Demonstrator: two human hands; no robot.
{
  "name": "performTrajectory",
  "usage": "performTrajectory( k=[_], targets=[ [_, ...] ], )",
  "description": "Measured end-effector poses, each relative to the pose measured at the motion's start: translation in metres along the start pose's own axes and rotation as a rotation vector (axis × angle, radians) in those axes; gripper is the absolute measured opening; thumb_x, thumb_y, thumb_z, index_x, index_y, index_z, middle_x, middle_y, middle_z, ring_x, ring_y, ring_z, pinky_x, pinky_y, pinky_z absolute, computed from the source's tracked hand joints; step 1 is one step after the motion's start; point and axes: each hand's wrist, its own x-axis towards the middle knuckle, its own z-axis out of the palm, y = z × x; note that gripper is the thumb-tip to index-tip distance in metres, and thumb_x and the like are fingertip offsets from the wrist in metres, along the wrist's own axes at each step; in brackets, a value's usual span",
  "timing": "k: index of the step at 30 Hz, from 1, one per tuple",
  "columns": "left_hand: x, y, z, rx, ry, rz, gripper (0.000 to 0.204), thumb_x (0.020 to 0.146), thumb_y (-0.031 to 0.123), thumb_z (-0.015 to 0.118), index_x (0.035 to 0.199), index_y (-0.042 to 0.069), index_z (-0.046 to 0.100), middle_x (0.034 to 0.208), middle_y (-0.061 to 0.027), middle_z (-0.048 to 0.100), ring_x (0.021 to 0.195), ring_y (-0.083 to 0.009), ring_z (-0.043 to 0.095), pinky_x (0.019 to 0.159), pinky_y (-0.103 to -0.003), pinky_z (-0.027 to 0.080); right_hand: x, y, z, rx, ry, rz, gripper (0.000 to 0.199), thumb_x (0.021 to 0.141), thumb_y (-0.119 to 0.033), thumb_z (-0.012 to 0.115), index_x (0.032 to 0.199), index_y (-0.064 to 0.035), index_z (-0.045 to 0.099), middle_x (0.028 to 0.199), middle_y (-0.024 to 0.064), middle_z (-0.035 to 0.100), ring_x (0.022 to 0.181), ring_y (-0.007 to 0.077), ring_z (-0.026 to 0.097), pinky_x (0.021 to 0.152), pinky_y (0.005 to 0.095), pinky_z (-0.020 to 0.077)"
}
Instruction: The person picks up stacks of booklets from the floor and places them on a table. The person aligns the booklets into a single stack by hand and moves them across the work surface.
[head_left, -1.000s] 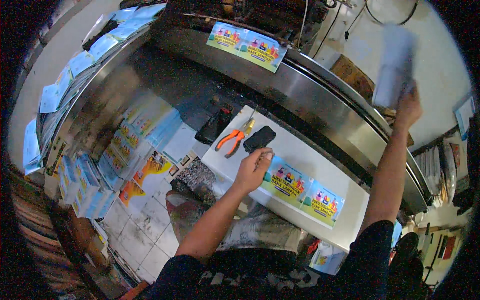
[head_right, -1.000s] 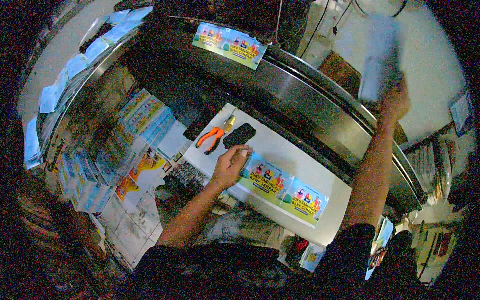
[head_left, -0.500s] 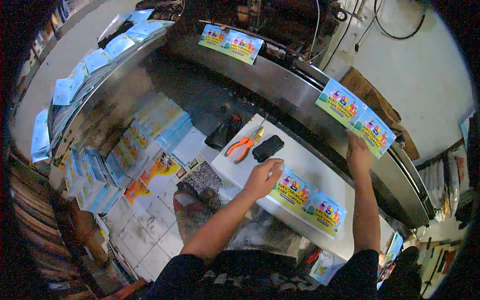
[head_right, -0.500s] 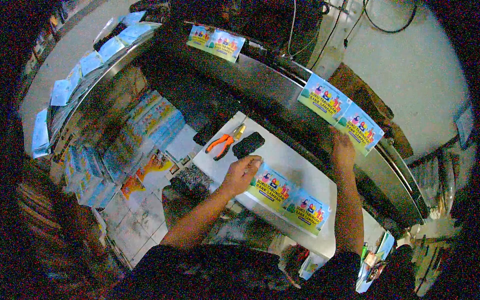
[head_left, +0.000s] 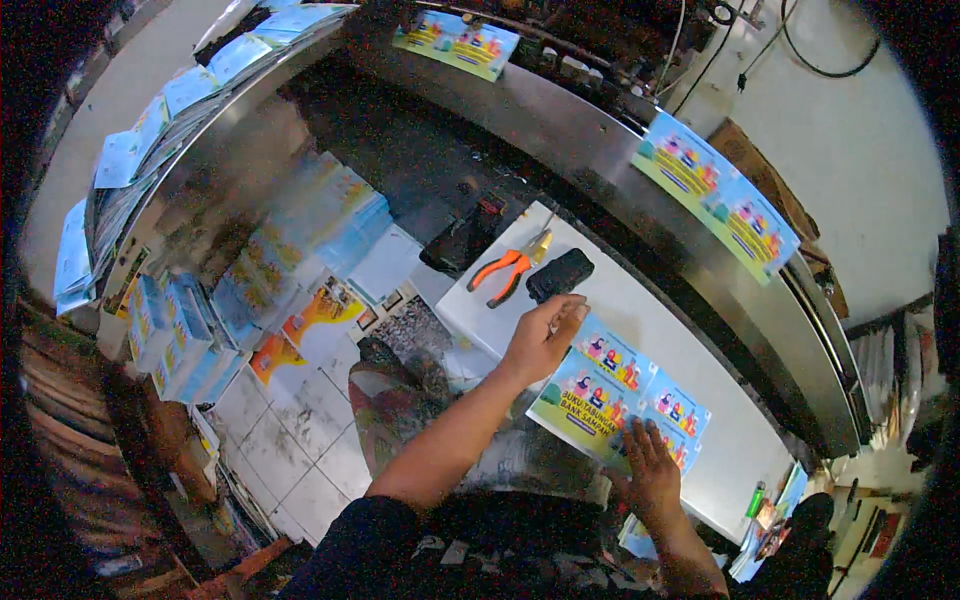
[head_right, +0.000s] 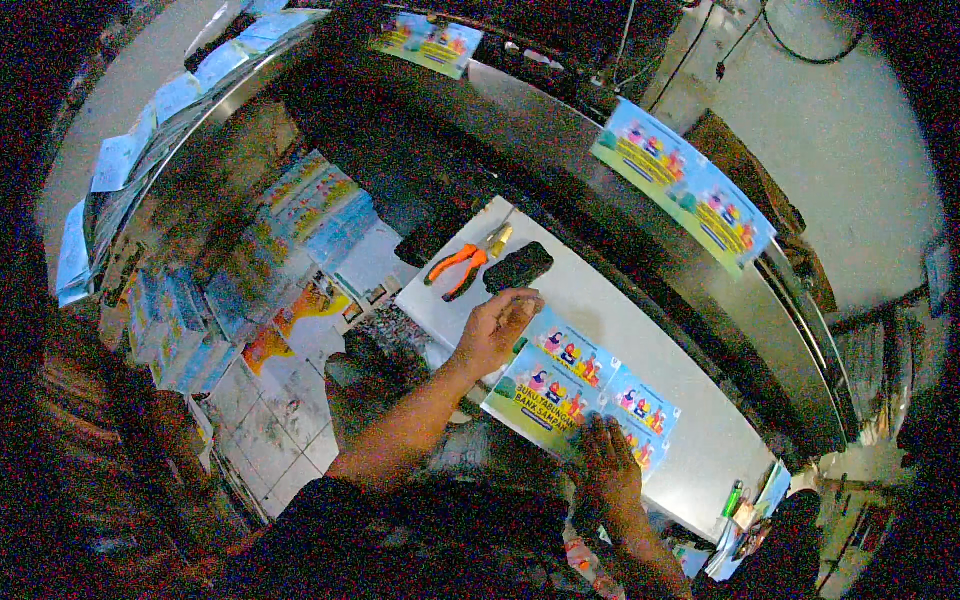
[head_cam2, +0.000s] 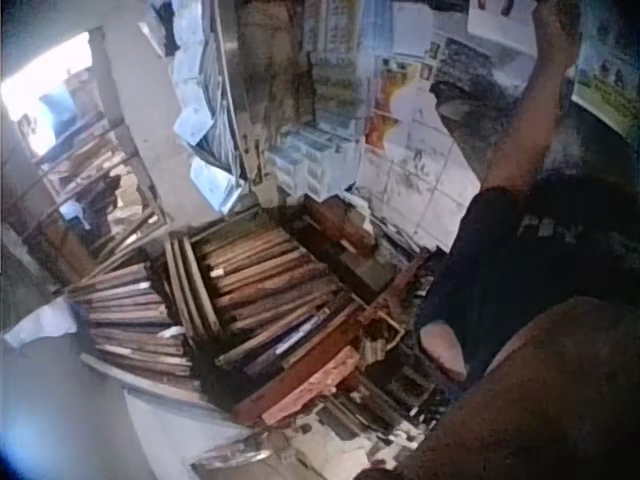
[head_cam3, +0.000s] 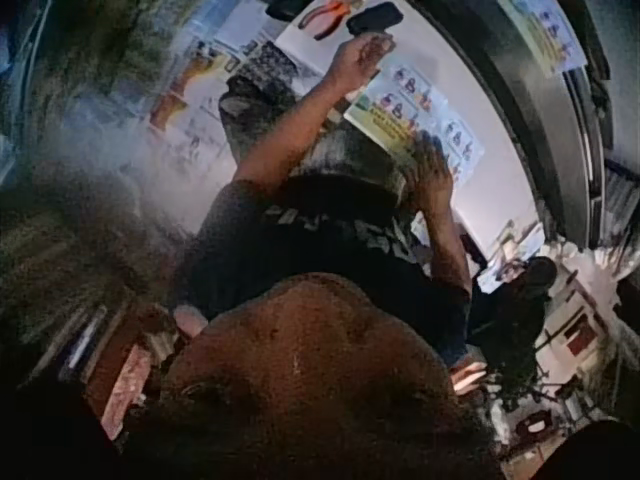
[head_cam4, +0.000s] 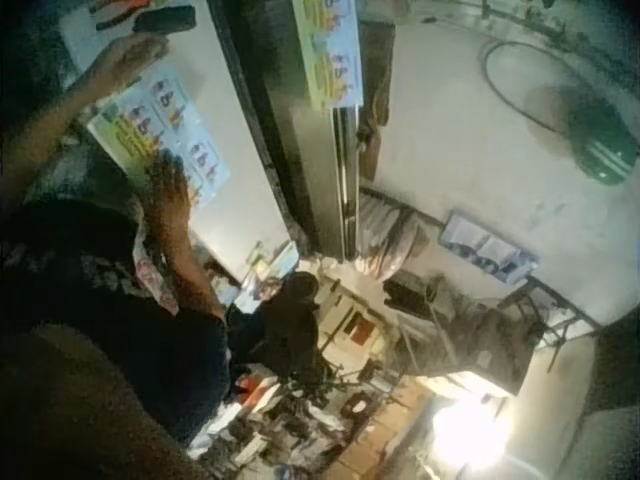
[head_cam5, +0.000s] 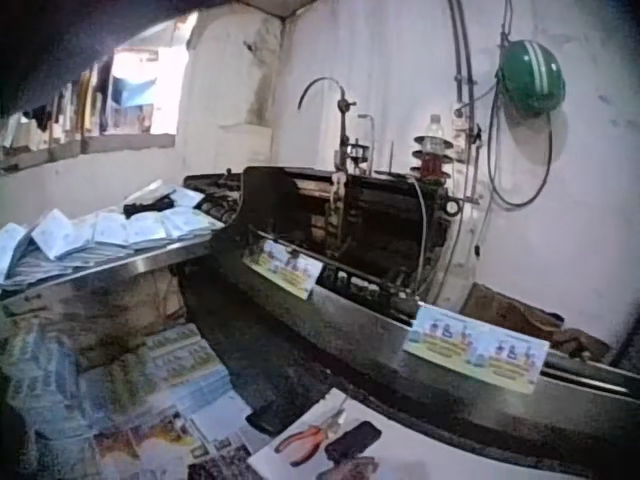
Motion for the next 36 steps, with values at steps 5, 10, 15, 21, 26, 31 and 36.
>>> performTrajectory(
  k=[5, 10, 15, 21, 26, 31, 36],
  targets=[
    [0.001, -0.011, -0.001, -0.043, 0.014, 0.036, 0.032, 0.099, 0.024, 0.054, 0.119, -0.001, 0.056, 0.107, -0.0114, 0.068, 0.099, -0.0145, 0.064, 0.086, -0.029, 0.050, 0.001, 0.002, 0.006, 0.045, 0.036, 0.072, 0.072, 0.074, -0.036, 0.078, 0.133, -0.0058, 0.050, 0.140, 0.0139, 0.049, 0.128, 0.0340, 0.048, 0.104, 0.0421, 0.0427],
    [0.000, 0.002, 0.000, 0.001, 0.010, -0.034, 0.033, 0.099, 0.026, 0.054, 0.119, 0.000, 0.057, 0.105, -0.0114, 0.069, 0.100, -0.0158, 0.065, 0.087, -0.029, 0.050, 0.016, 0.022, -0.039, 0.307, -0.162, 0.189, 0.048, 0.083, -0.028, 0.070, 0.125, -0.0077, 0.058, 0.128, 0.0171, 0.059, 0.120, 0.0333, 0.055, 0.097, 0.0443, 0.0465],
    [-0.001, 0.009, -0.002, 0.087, 0.035, -0.042, 0.034, 0.098, 0.029, 0.055, 0.118, 0.002, 0.059, 0.103, -0.0105, 0.070, 0.098, -0.0168, 0.065, 0.086, -0.031, 0.051, 0.044, 0.025, -0.084, 0.463, -0.476, 0.245, 0.039, 0.087, -0.026, 0.064, 0.123, -0.0091, 0.060, 0.115, 0.0204, 0.064, 0.107, 0.0384, 0.061, 0.093, 0.0461, 0.0491],
    [0.003, 0.007, 0.001, 0.086, 0.040, -0.023, 0.033, 0.095, 0.023, 0.058, 0.118, -0.001, 0.059, 0.100, -0.0173, 0.069, 0.095, -0.0247, 0.067, 0.084, -0.034, 0.052, 0.038, 0.018, -0.075, 0.346, -0.345, 0.158, 0.048, 0.084, -0.030, 0.069, 0.126, -0.0090, 0.058, 0.111, 0.0194, 0.066, 0.102, 0.0379, 0.063, 0.091, 0.0442, 0.0498],
    [0.003, 0.004, 0.003, 0.135, -0.002, 0.030, 0.032, 0.096, 0.024, 0.057, 0.117, 0.000, 0.059, 0.102, -0.0158, 0.069, 0.097, -0.0239, 0.067, 0.084, -0.034, 0.052, 0.037, 0.008, -0.079, 0.393, -0.375, 0.210, 0.051, 0.082, -0.028, 0.071, 0.126, -0.0071, 0.058, 0.124, 0.0209, 0.059, 0.117, 0.0391, 0.055, 0.099, 0.0447, 0.0448],
    [-0.001, 0.004, 0.002, 0.135, 0.033, 0.034, 0.031, 0.096, 0.026, 0.058, 0.116, 0.001, 0.060, 0.103, -0.0143, 0.069, 0.097, -0.0231, 0.067, 0.084, -0.035, 0.052, 0.033, 0.010, -0.070, 0.357, -0.358, 0.218, 0.050, 0.083, -0.028, 0.070, 0.125, -0.0057, 0.058, 0.126, 0.0207, 0.058, 0.119, 0.0389, 0.053, 0.101, 0.0447, 0.0432],
    [-0.004, 0.011, 0.003, 0.199, 0.035, 0.002, 0.029, 0.096, 0.023, 0.058, 0.116, 0.002, 0.060, 0.105, -0.0148, 0.069, 0.098, -0.0237, 0.067, 0.086, -0.034, 0.051, 0.031, 0.013, -0.063, 0.294, -0.392, 0.156, 0.051, 0.084, -0.027, 0.066, 0.127, -0.0029, 0.054, 0.125, 0.0212, 0.058, 0.120, 0.0381, 0.052, 0.103, 0.0440, 0.0420]
  ],
)
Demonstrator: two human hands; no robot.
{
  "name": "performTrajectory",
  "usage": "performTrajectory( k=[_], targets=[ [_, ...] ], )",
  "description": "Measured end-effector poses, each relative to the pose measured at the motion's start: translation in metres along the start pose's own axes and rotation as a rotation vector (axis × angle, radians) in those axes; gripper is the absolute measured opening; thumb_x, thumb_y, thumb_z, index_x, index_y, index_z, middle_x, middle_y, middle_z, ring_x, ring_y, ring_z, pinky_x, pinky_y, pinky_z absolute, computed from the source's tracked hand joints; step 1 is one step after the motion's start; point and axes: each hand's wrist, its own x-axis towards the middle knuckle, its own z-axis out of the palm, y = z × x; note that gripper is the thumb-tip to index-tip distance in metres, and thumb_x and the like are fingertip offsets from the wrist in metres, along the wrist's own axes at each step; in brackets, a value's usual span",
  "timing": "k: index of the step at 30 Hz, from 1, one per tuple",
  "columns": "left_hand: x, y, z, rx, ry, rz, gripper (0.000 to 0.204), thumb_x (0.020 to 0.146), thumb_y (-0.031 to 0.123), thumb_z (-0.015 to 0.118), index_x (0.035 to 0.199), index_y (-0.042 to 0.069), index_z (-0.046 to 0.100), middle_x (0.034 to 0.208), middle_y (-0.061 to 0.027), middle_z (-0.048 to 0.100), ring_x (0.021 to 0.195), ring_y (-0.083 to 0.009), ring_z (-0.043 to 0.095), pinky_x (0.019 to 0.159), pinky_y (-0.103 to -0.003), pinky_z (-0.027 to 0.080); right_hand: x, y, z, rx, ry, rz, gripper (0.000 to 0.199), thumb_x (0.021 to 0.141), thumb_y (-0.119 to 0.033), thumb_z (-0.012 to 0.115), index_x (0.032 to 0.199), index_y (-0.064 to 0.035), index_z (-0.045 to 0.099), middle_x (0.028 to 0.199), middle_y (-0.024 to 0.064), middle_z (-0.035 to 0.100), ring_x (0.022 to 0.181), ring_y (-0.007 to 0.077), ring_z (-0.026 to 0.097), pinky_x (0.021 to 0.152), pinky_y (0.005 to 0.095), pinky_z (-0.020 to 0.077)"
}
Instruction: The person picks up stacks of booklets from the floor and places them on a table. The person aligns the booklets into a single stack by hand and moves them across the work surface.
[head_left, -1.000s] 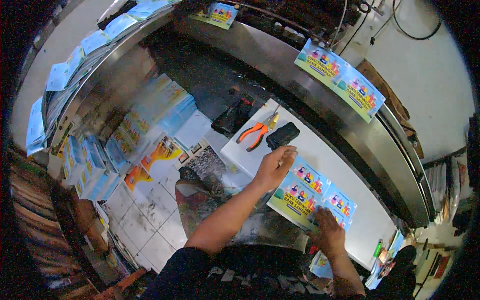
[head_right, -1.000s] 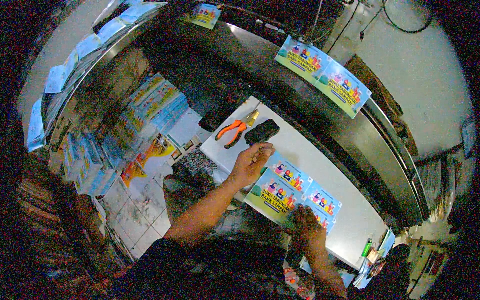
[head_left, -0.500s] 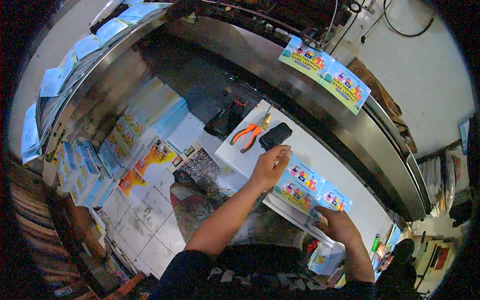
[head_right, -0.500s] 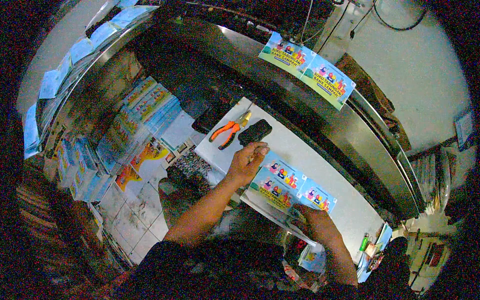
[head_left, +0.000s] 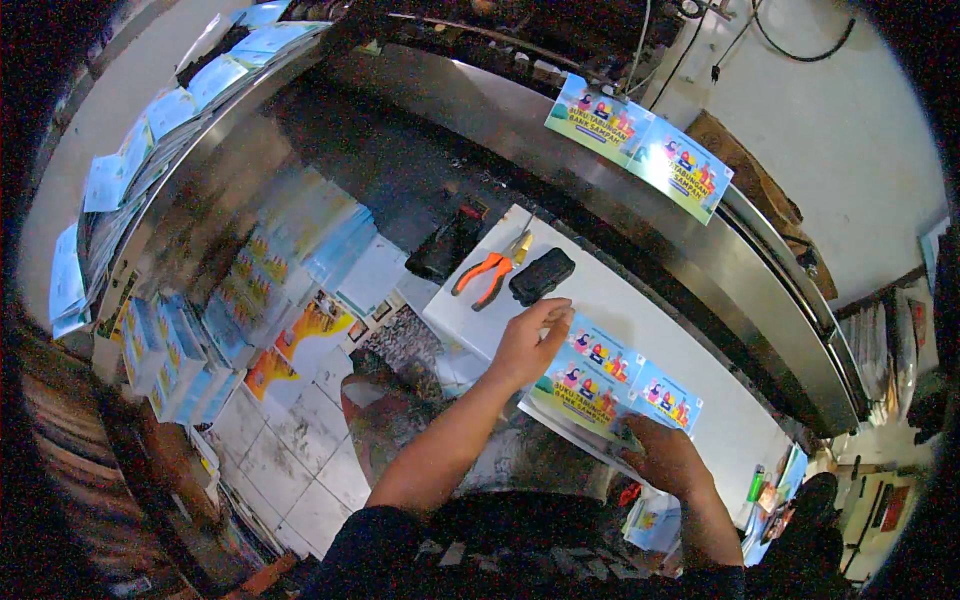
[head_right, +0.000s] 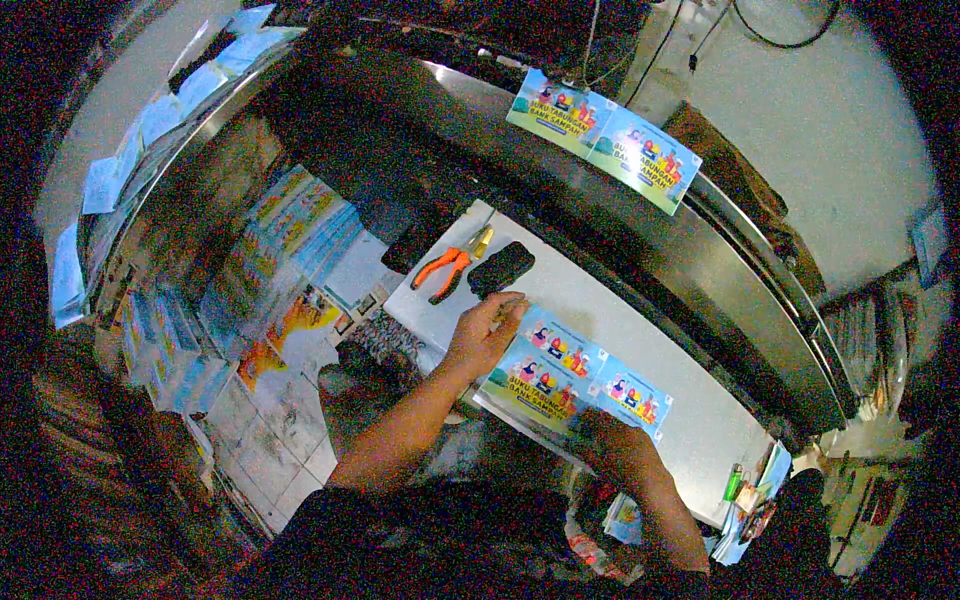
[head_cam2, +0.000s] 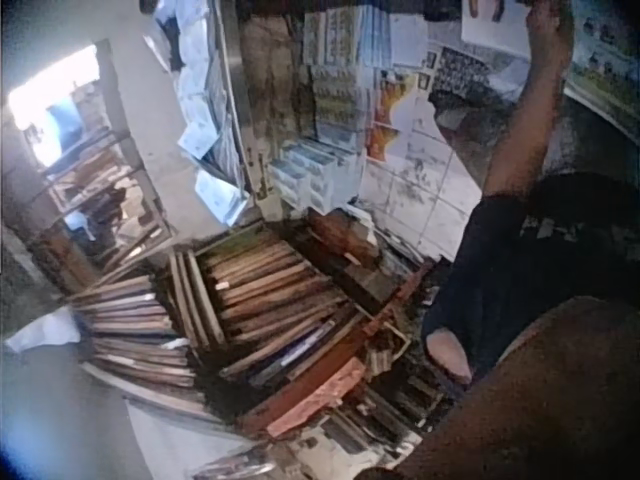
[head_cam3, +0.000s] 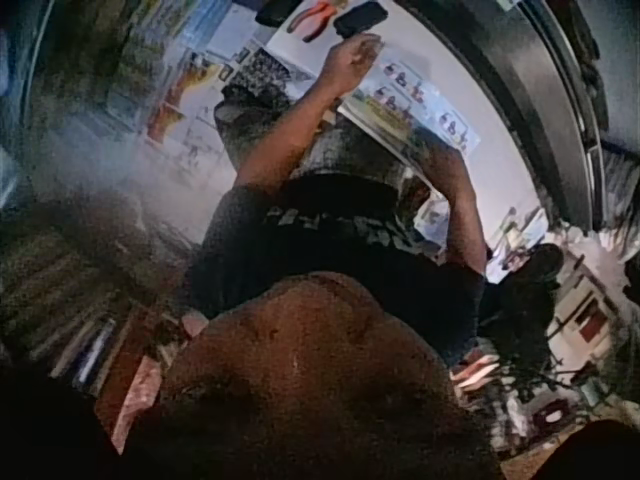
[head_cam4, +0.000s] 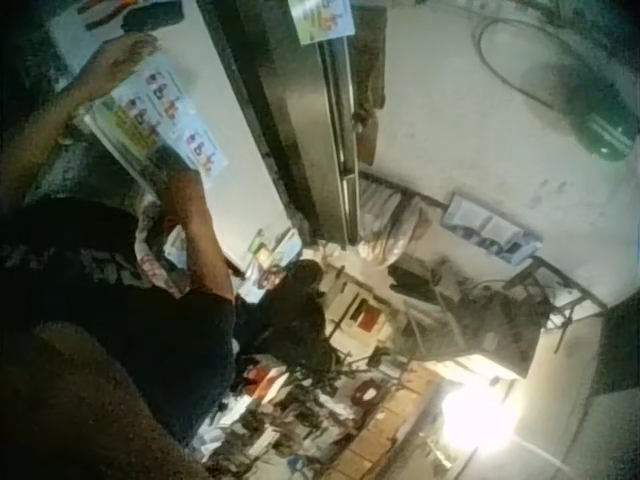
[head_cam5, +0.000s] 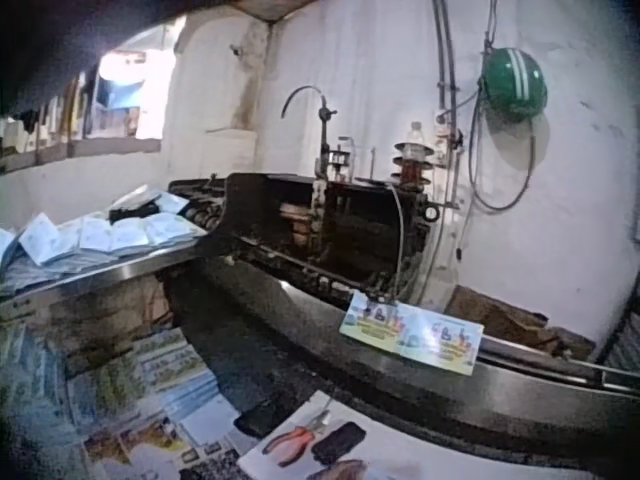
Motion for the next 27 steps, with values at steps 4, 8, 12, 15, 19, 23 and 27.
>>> performTrajectory(
  k=[4, 8, 12, 15, 19, 23, 27],
  targets=[
    [-0.001, -0.002, 0.000, 0.033, -0.026, 0.036, 0.029, 0.096, 0.022, 0.058, 0.116, 0.001, 0.060, 0.105, -0.0147, 0.069, 0.100, -0.0244, 0.067, 0.087, -0.034, 0.051, -0.003, 0.007, 0.005, -0.037, 0.118, -0.124, 0.050, 0.084, -0.023, 0.065, 0.128, -0.0022, 0.054, 0.125, 0.0207, 0.058, 0.117, 0.0379, 0.055, 0.100, 0.0443, 0.0442],
    [0.001, 0.003, 0.000, -0.039, -0.032, 0.002, 0.030, 0.095, 0.019, 0.058, 0.117, -0.001, 0.059, 0.105, -0.0159, 0.069, 0.098, -0.0229, 0.067, 0.085, -0.034, 0.052, -0.001, 0.000, -0.004, 0.000, 0.008, -0.055, 0.046, 0.085, -0.021, 0.062, 0.127, -0.0047, 0.055, 0.123, 0.0199, 0.059, 0.110, 0.0383, 0.058, 0.095, 0.0449, 0.0478],
    [0.004, 0.001, 0.002, -0.071, -0.027, -0.010, 0.030, 0.094, 0.017, 0.058, 0.116, -0.003, 0.060, 0.105, -0.0168, 0.069, 0.096, -0.0216, 0.067, 0.084, -0.033, 0.052, 0.001, 0.006, -0.006, 0.065, -0.034, -0.021, 0.042, 0.087, -0.021, 0.059, 0.127, -0.0078, 0.056, 0.120, 0.0195, 0.061, 0.110, 0.0380, 0.059, 0.094, 0.0449, 0.0483],
    [0.003, 0.001, 0.001, -0.092, -0.012, -0.032, 0.030, 0.094, 0.018, 0.059, 0.116, -0.003, 0.060, 0.105, -0.0165, 0.069, 0.096, -0.0210, 0.067, 0.084, -0.032, 0.052, 0.002, -0.002, -0.013, 0.079, -0.044, -0.001, 0.042, 0.087, -0.023, 0.058, 0.126, -0.0078, 0.056, 0.120, 0.0195, 0.061, 0.110, 0.0376, 0.058, 0.095, 0.0446, 0.0478],
    [0.000, 0.002, 0.002, -0.070, -0.004, 0.032, 0.030, 0.094, 0.016, 0.059, 0.117, -0.003, 0.059, 0.102, -0.0153, 0.069, 0.094, -0.0203, 0.067, 0.083, -0.032, 0.052, 0.003, 0.002, -0.002, 0.055, -0.031, 0.001, 0.043, 0.087, -0.023, 0.060, 0.126, -0.0069, 0.056, 0.121, 0.0197, 0.061, 0.113, 0.0375, 0.057, 0.097, 0.0443, 0.0466],
    [0.001, -0.006, 0.002, -0.064, -0.003, 0.040, 0.029, 0.094, 0.015, 0.060, 0.117, -0.001, 0.059, 0.102, -0.0159, 0.069, 0.093, -0.0203, 0.067, 0.083, -0.032, 0.052, -0.001, 0.001, 0.004, -0.004, 0.062, -0.039, 0.044, 0.084, -0.021, 0.065, 0.124, -0.0055, 0.057, 0.124, 0.0197, 0.059, 0.116, 0.0373, 0.055, 0.099, 0.0441, 0.0451],
    [0.000, -0.008, 0.002, -0.112, -0.004, 0.052, 0.026, 0.095, 0.016, 0.058, 0.114, -0.001, 0.060, 0.105, -0.0135, 0.069, 0.097, -0.0196, 0.066, 0.085, -0.031, 0.051, 0.001, -0.008, -0.002, 0.041, 0.029, 0.033, 0.044, 0.083, -0.020, 0.065, 0.123, -0.0043, 0.058, 0.125, 0.0201, 0.058, 0.117, 0.0376, 0.055, 0.099, 0.0443, 0.0448]
  ],
)
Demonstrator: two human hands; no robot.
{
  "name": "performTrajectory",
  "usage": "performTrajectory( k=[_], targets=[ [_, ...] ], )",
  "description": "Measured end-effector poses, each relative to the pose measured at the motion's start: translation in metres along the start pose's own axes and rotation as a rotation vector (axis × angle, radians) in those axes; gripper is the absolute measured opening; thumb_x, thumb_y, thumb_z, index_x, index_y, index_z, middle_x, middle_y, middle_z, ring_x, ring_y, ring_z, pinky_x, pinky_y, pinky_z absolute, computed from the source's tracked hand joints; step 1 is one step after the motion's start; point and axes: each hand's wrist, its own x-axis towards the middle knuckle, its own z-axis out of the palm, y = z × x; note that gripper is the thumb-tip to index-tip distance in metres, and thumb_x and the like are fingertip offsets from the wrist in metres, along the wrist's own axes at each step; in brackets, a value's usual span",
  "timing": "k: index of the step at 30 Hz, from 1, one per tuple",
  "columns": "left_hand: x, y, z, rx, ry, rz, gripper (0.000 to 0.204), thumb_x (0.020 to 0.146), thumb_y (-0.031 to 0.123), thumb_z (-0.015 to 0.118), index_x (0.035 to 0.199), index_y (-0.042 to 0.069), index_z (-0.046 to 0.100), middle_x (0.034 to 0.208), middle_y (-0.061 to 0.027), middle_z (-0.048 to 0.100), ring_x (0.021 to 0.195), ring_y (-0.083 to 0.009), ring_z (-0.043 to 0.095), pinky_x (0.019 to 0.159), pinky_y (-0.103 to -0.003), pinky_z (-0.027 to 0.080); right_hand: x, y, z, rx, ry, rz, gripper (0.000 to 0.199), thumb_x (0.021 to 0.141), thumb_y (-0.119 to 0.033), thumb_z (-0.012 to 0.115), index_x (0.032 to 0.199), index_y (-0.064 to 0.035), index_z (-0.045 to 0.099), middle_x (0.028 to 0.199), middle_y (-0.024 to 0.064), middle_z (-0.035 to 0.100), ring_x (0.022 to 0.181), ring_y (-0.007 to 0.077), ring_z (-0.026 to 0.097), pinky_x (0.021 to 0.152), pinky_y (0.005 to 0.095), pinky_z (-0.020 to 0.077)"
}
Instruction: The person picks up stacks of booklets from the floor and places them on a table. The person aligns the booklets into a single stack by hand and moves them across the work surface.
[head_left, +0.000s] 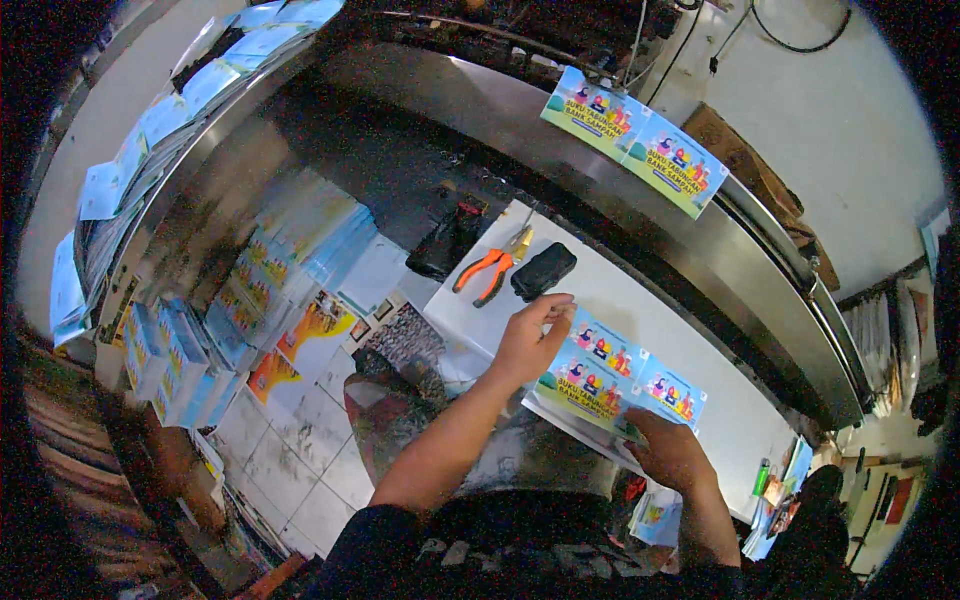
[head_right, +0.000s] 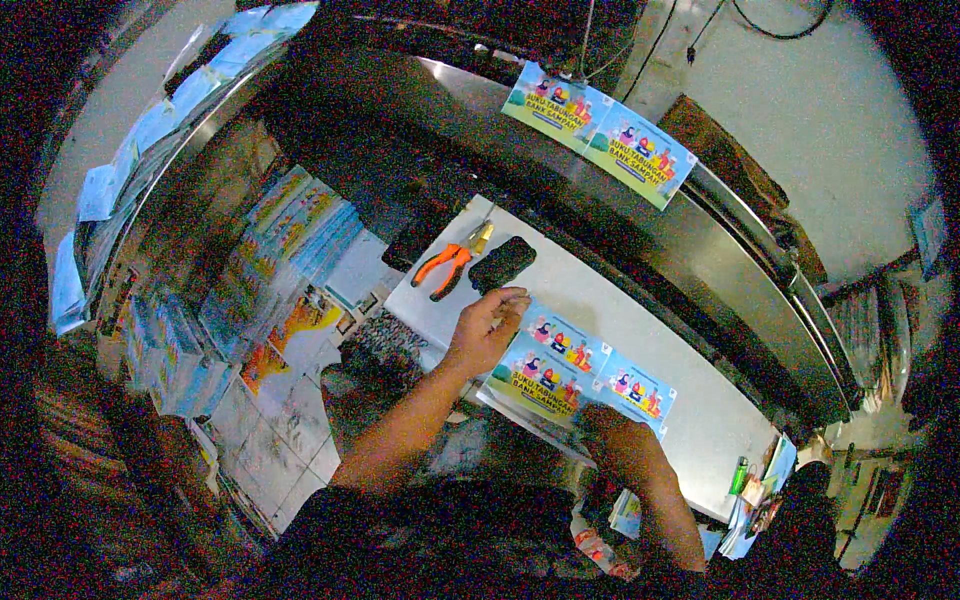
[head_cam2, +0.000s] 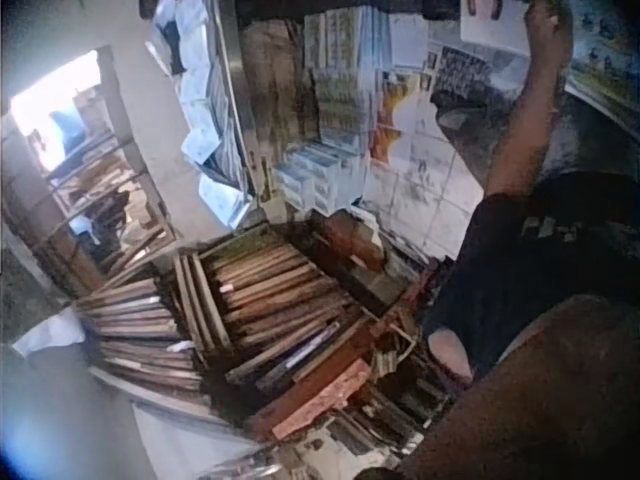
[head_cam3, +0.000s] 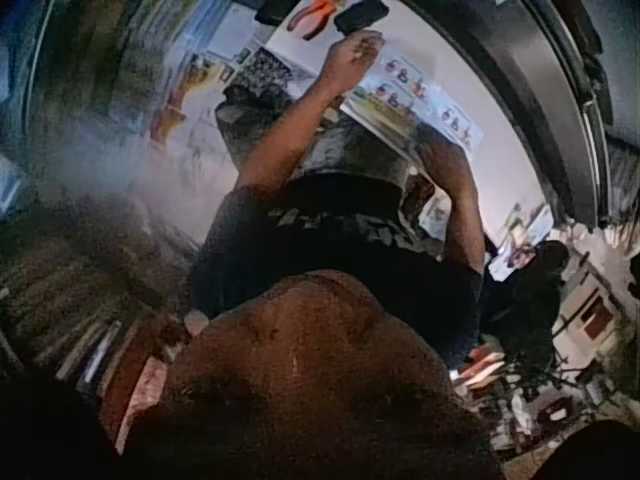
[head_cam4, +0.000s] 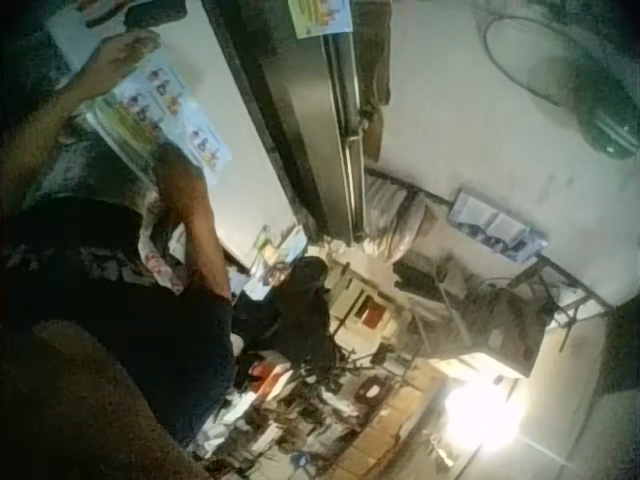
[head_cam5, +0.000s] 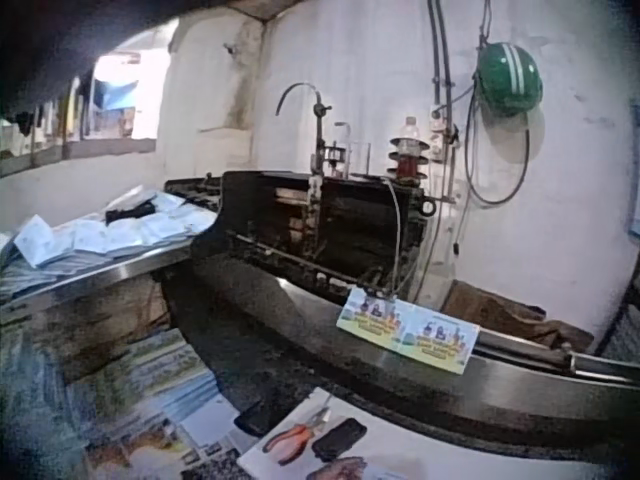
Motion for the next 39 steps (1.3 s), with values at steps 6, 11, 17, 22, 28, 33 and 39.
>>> performTrajectory(
  k=[6, 11, 17, 22, 28, 33, 39],
  targets=[
    [0.001, -0.001, -0.002, 0.071, -0.003, 0.054, 0.027, 0.095, 0.014, 0.057, 0.119, 0.001, 0.058, 0.105, -0.0135, 0.069, 0.095, -0.0202, 0.067, 0.084, -0.033, 0.053, -0.001, 0.003, 0.002, 0.012, 0.077, -0.019, 0.045, 0.082, -0.021, 0.067, 0.124, -0.0062, 0.058, 0.123, 0.0203, 0.060, 0.116, 0.0380, 0.055, 0.099, 0.0449, 0.0452],
    [0.003, 0.001, -0.002, 0.031, -0.014, 0.016, 0.026, 0.095, 0.014, 0.057, 0.118, 0.001, 0.058, 0.104, -0.0129, 0.069, 0.094, -0.0196, 0.067, 0.083, -0.032, 0.053, 0.001, 0.005, 0.003, 0.023, 0.094, -0.038, 0.043, 0.082, -0.020, 0.067, 0.122, -0.0065, 0.060, 0.121, 0.0205, 0.061, 0.114, 0.0385, 0.056, 0.097, 0.0450, 0.0461],
    [0.003, -0.003, 0.000, -0.014, 0.003, 0.001, 0.031, 0.094, 0.017, 0.060, 0.120, 0.000, 0.057, 0.100, -0.0158, 0.069, 0.094, -0.0219, 0.067, 0.080, -0.033, 0.052, 0.000, 0.003, 0.001, 0.015, 0.097, -0.040, 0.043, 0.082, -0.019, 0.066, 0.123, -0.0060, 0.060, 0.121, 0.0207, 0.061, 0.115, 0.0383, 0.056, 0.098, 0.0447, 0.0456],
    [0.002, -0.004, -0.001, 0.001, 0.009, 0.021, 0.032, 0.095, 0.021, 0.059, 0.119, 0.000, 0.058, 0.101, -0.0169, 0.069, 0.095, -0.0227, 0.067, 0.081, -0.034, 0.052, 0.001, 0.008, 0.005, -0.020, 0.117, -0.060, 0.044, 0.083, -0.019, 0.065, 0.123, -0.0049, 0.059, 0.122, 0.0207, 0.060, 0.116, 0.0384, 0.056, 0.098, 0.0446, 0.0455],
    [0.001, 0.003, -0.003, 0.077, -0.021, -0.009, 0.029, 0.095, 0.015, 0.057, 0.119, -0.001, 0.056, 0.105, -0.0136, 0.069, 0.095, -0.0214, 0.067, 0.083, -0.033, 0.052, -0.001, 0.008, 0.004, -0.017, 0.121, -0.060, 0.041, 0.082, -0.016, 0.064, 0.122, -0.0044, 0.061, 0.117, 0.0192, 0.064, 0.109, 0.0386, 0.060, 0.094, 0.0442, 0.0485],
    [0.005, 0.011, -0.002, 0.119, -0.042, -0.044, 0.033, 0.095, 0.020, 0.058, 0.122, 0.001, 0.056, 0.102, -0.0179, 0.068, 0.097, -0.0264, 0.067, 0.083, -0.035, 0.052, 0.007, 0.059, -0.080, -0.345, 0.117, 0.152, 0.029, 0.092, -0.022, 0.052, 0.116, -0.0130, 0.065, 0.095, 0.0223, 0.068, 0.081, 0.0402, 0.066, 0.083, 0.0461, 0.0516],
    [0.006, 0.022, 0.000, 0.158, 0.004, -0.018, 0.032, 0.093, 0.018, 0.059, 0.116, -0.004, 0.058, 0.102, -0.0191, 0.068, 0.095, -0.0263, 0.068, 0.084, -0.034, 0.052, 0.061, 0.065, -0.249, -0.289, 1.440, -0.134, 0.054, 0.085, 0.005, 0.047, 0.134, -0.0139, 0.054, 0.135, 0.0134, 0.055, 0.123, 0.0254, 0.055, 0.099, 0.0335, 0.0450]
  ],
)
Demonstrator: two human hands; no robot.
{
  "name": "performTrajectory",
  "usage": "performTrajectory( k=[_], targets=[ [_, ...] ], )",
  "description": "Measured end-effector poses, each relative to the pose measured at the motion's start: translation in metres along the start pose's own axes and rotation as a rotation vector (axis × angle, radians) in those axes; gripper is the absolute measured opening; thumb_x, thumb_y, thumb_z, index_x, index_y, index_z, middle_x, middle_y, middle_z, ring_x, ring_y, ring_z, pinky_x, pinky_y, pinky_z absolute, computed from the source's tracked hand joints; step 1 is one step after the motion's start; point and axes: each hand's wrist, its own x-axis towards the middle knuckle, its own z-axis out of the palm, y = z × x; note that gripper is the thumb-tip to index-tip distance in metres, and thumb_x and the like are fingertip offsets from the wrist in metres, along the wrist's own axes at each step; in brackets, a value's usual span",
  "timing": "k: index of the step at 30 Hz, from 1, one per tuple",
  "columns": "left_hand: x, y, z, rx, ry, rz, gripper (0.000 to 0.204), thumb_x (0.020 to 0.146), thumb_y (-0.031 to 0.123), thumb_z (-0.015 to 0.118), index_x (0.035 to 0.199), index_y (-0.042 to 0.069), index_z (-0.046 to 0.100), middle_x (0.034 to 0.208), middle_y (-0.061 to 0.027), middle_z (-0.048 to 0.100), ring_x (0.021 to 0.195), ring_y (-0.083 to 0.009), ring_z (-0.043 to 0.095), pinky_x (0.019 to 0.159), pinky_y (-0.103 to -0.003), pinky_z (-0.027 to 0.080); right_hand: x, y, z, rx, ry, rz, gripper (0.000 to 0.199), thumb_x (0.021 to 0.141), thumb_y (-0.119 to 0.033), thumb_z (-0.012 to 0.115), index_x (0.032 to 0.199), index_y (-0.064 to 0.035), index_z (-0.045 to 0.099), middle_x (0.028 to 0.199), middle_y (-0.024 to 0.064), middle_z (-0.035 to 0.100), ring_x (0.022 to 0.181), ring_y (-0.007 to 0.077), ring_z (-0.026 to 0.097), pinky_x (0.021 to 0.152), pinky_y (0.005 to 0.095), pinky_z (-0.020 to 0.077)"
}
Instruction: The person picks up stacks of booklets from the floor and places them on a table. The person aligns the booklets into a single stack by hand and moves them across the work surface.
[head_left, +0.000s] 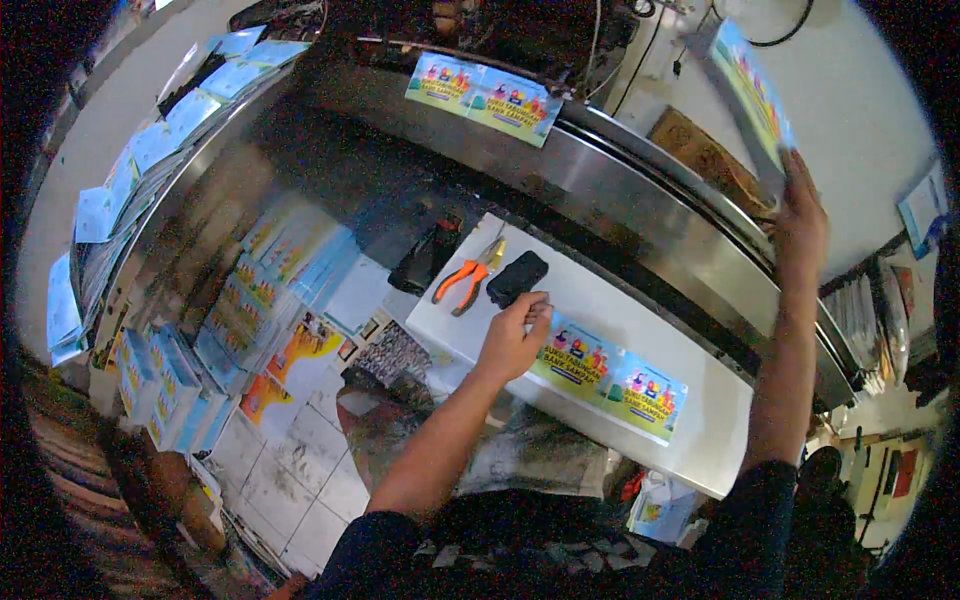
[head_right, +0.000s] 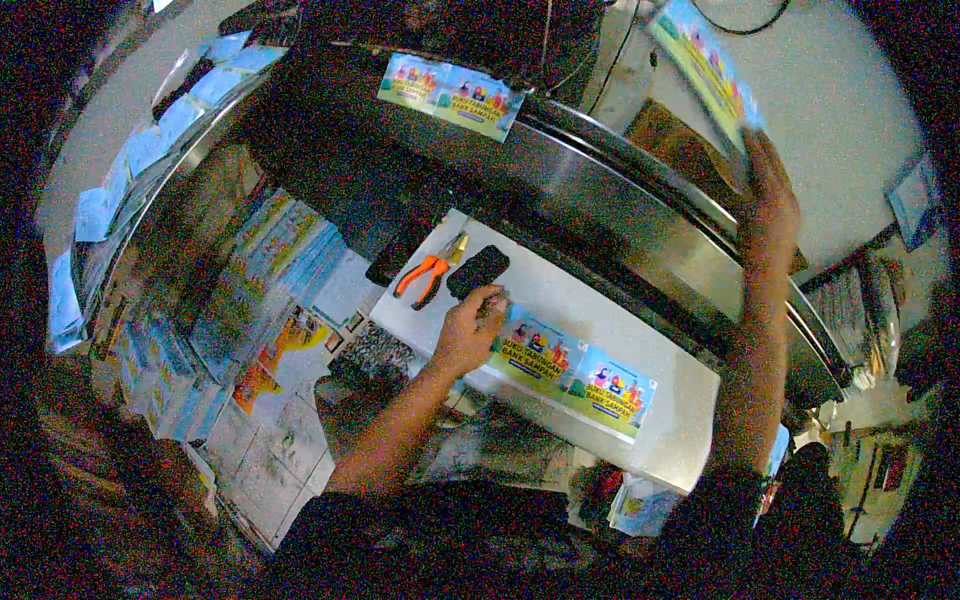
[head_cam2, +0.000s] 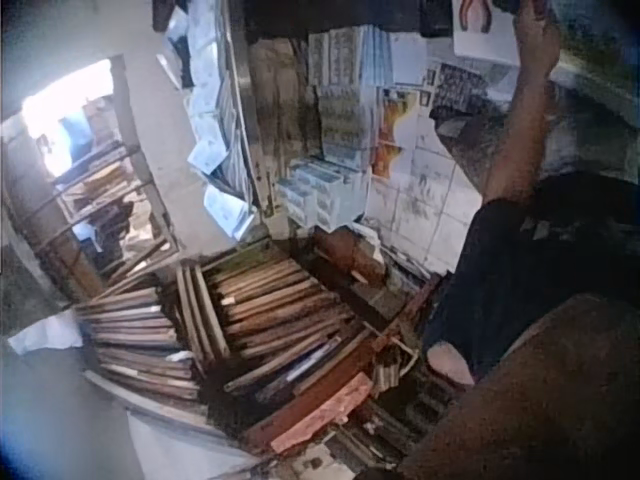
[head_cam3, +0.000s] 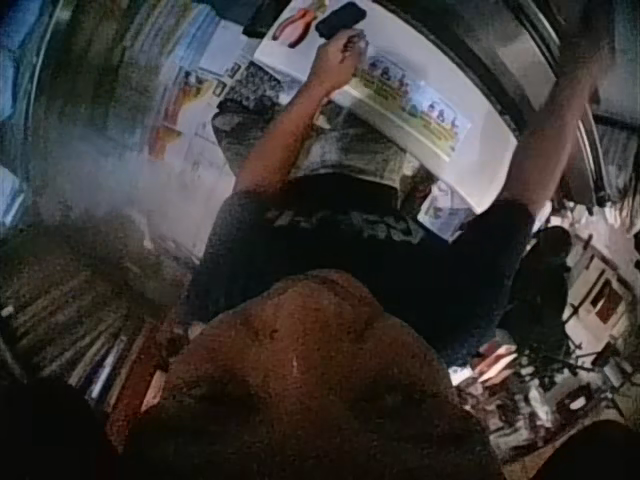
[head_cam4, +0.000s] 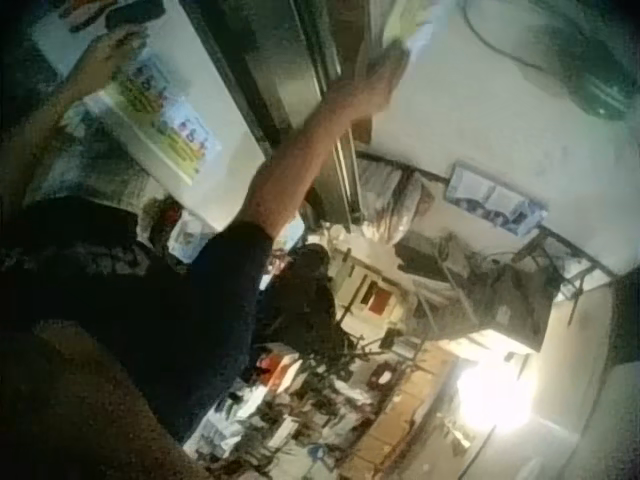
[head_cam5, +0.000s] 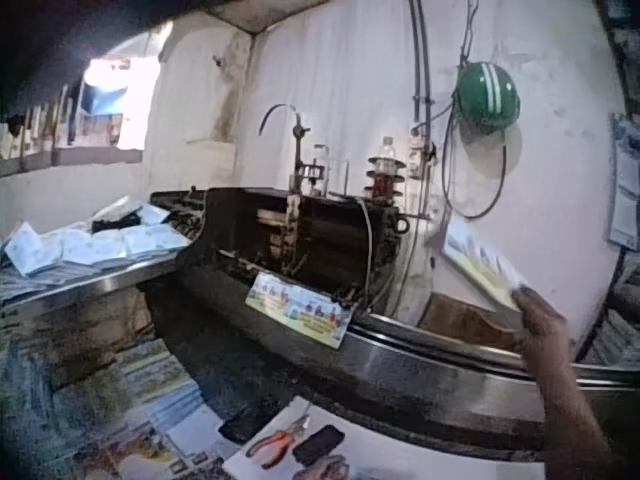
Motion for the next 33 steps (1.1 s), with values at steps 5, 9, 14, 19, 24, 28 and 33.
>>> performTrajectory(
  k=[5, 9, 14, 19, 24, 28, 33],
  targets=[
    [0.004, -0.002, 0.008, 0.082, -0.022, 0.035, 0.033, 0.092, 0.018, 0.059, 0.115, -0.005, 0.058, 0.104, -0.0201, 0.068, 0.095, -0.0266, 0.068, 0.084, -0.035, 0.053, -0.040, 0.038, 0.120, -0.201, -0.299, -0.060, 0.048, 0.091, -0.005, 0.043, 0.138, -0.0161, 0.050, 0.144, 0.0149, 0.046, 0.135, 0.0311, 0.041, 0.113, 0.0383, 0.0302],
    [-0.001, -0.011, 0.010, 0.063, 0.003, 0.015, 0.031, 0.095, 0.024, 0.056, 0.115, 0.001, 0.060, 0.101, -0.0181, 0.069, 0.093, -0.0295, 0.068, 0.084, -0.038, 0.052, -0.108, -0.006, 0.111, -0.049, -0.622, 0.015, 0.045, 0.085, -0.002, 0.053, 0.129, -0.0091, 0.055, 0.123, 0.0200, 0.059, 0.111, 0.0402, 0.057, 0.092, 0.0452, 0.0479],
    [-0.006, -0.011, -0.003, -0.044, 0.029, -0.026, 0.032, 0.093, 0.018, 0.060, 0.117, -0.003, 0.058, 0.104, -0.0168, 0.069, 0.094, -0.0228, 0.068, 0.083, -0.033, 0.053, -0.242, -0.054, 0.045, 0.324, -1.052, 0.024, 0.067, 0.081, -0.036, 0.070, 0.138, -0.0088, 0.046, 0.145, 0.0178, 0.042, 0.130, 0.0351, 0.044, 0.106, 0.0407, 0.0400],
    [-0.002, -0.016, 0.006, -0.127, 0.002, 0.002, 0.028, 0.094, 0.015, 0.058, 0.117, -0.001, 0.057, 0.105, -0.0140, 0.069, 0.097, -0.0202, 0.066, 0.085, -0.032, 0.051, -0.305, -0.118, -0.032, 0.122, -1.153, -0.173, 0.068, 0.084, -0.043, 0.065, 0.136, -0.0039, 0.047, 0.150, 0.0177, 0.035, 0.140, 0.0391, 0.029, 0.114, 0.0470, 0.0258],
    [-0.004, -0.024, 0.004, -0.172, -0.020, -0.065, 0.025, 0.096, 0.014, 0.056, 0.116, 0.000, 0.058, 0.107, -0.0119, 0.069, 0.099, -0.0197, 0.065, 0.087, -0.031, 0.050, -0.296, -0.136, -0.049, 0.195, -1.068, -0.073, 0.062, 0.076, -0.033, 0.075, 0.127, -0.0038, 0.055, 0.139, 0.0159, 0.050, 0.131, 0.0358, 0.043, 0.107, 0.0458, 0.0381],
    [0.000, -0.023, 0.004, -0.153, -0.015, -0.047, 0.025, 0.096, 0.016, 0.058, 0.116, 0.000, 0.058, 0.106, -0.0112, 0.069, 0.098, -0.0181, 0.065, 0.086, -0.030, 0.050, -0.302, -0.132, -0.042, 0.164, -0.948, -0.103, 0.059, 0.073, -0.031, 0.078, 0.121, -0.0044, 0.058, 0.131, 0.0133, 0.057, 0.122, 0.0337, 0.054, 0.100, 0.0440, 0.0457],
    [-0.001, -0.028, 0.003, -0.162, -0.009, -0.035, 0.026, 0.095, 0.018, 0.059, 0.116, 0.001, 0.058, 0.105, -0.0109, 0.069, 0.096, -0.0175, 0.066, 0.086, -0.030, 0.051, -0.281, -0.128, -0.040, 0.204, -1.051, -0.070, 0.053, 0.076, -0.035, 0.073, 0.120, -0.0080, 0.060, 0.128, 0.0113, 0.060, 0.115, 0.0298, 0.059, 0.093, 0.0416, 0.0505]
  ],
)
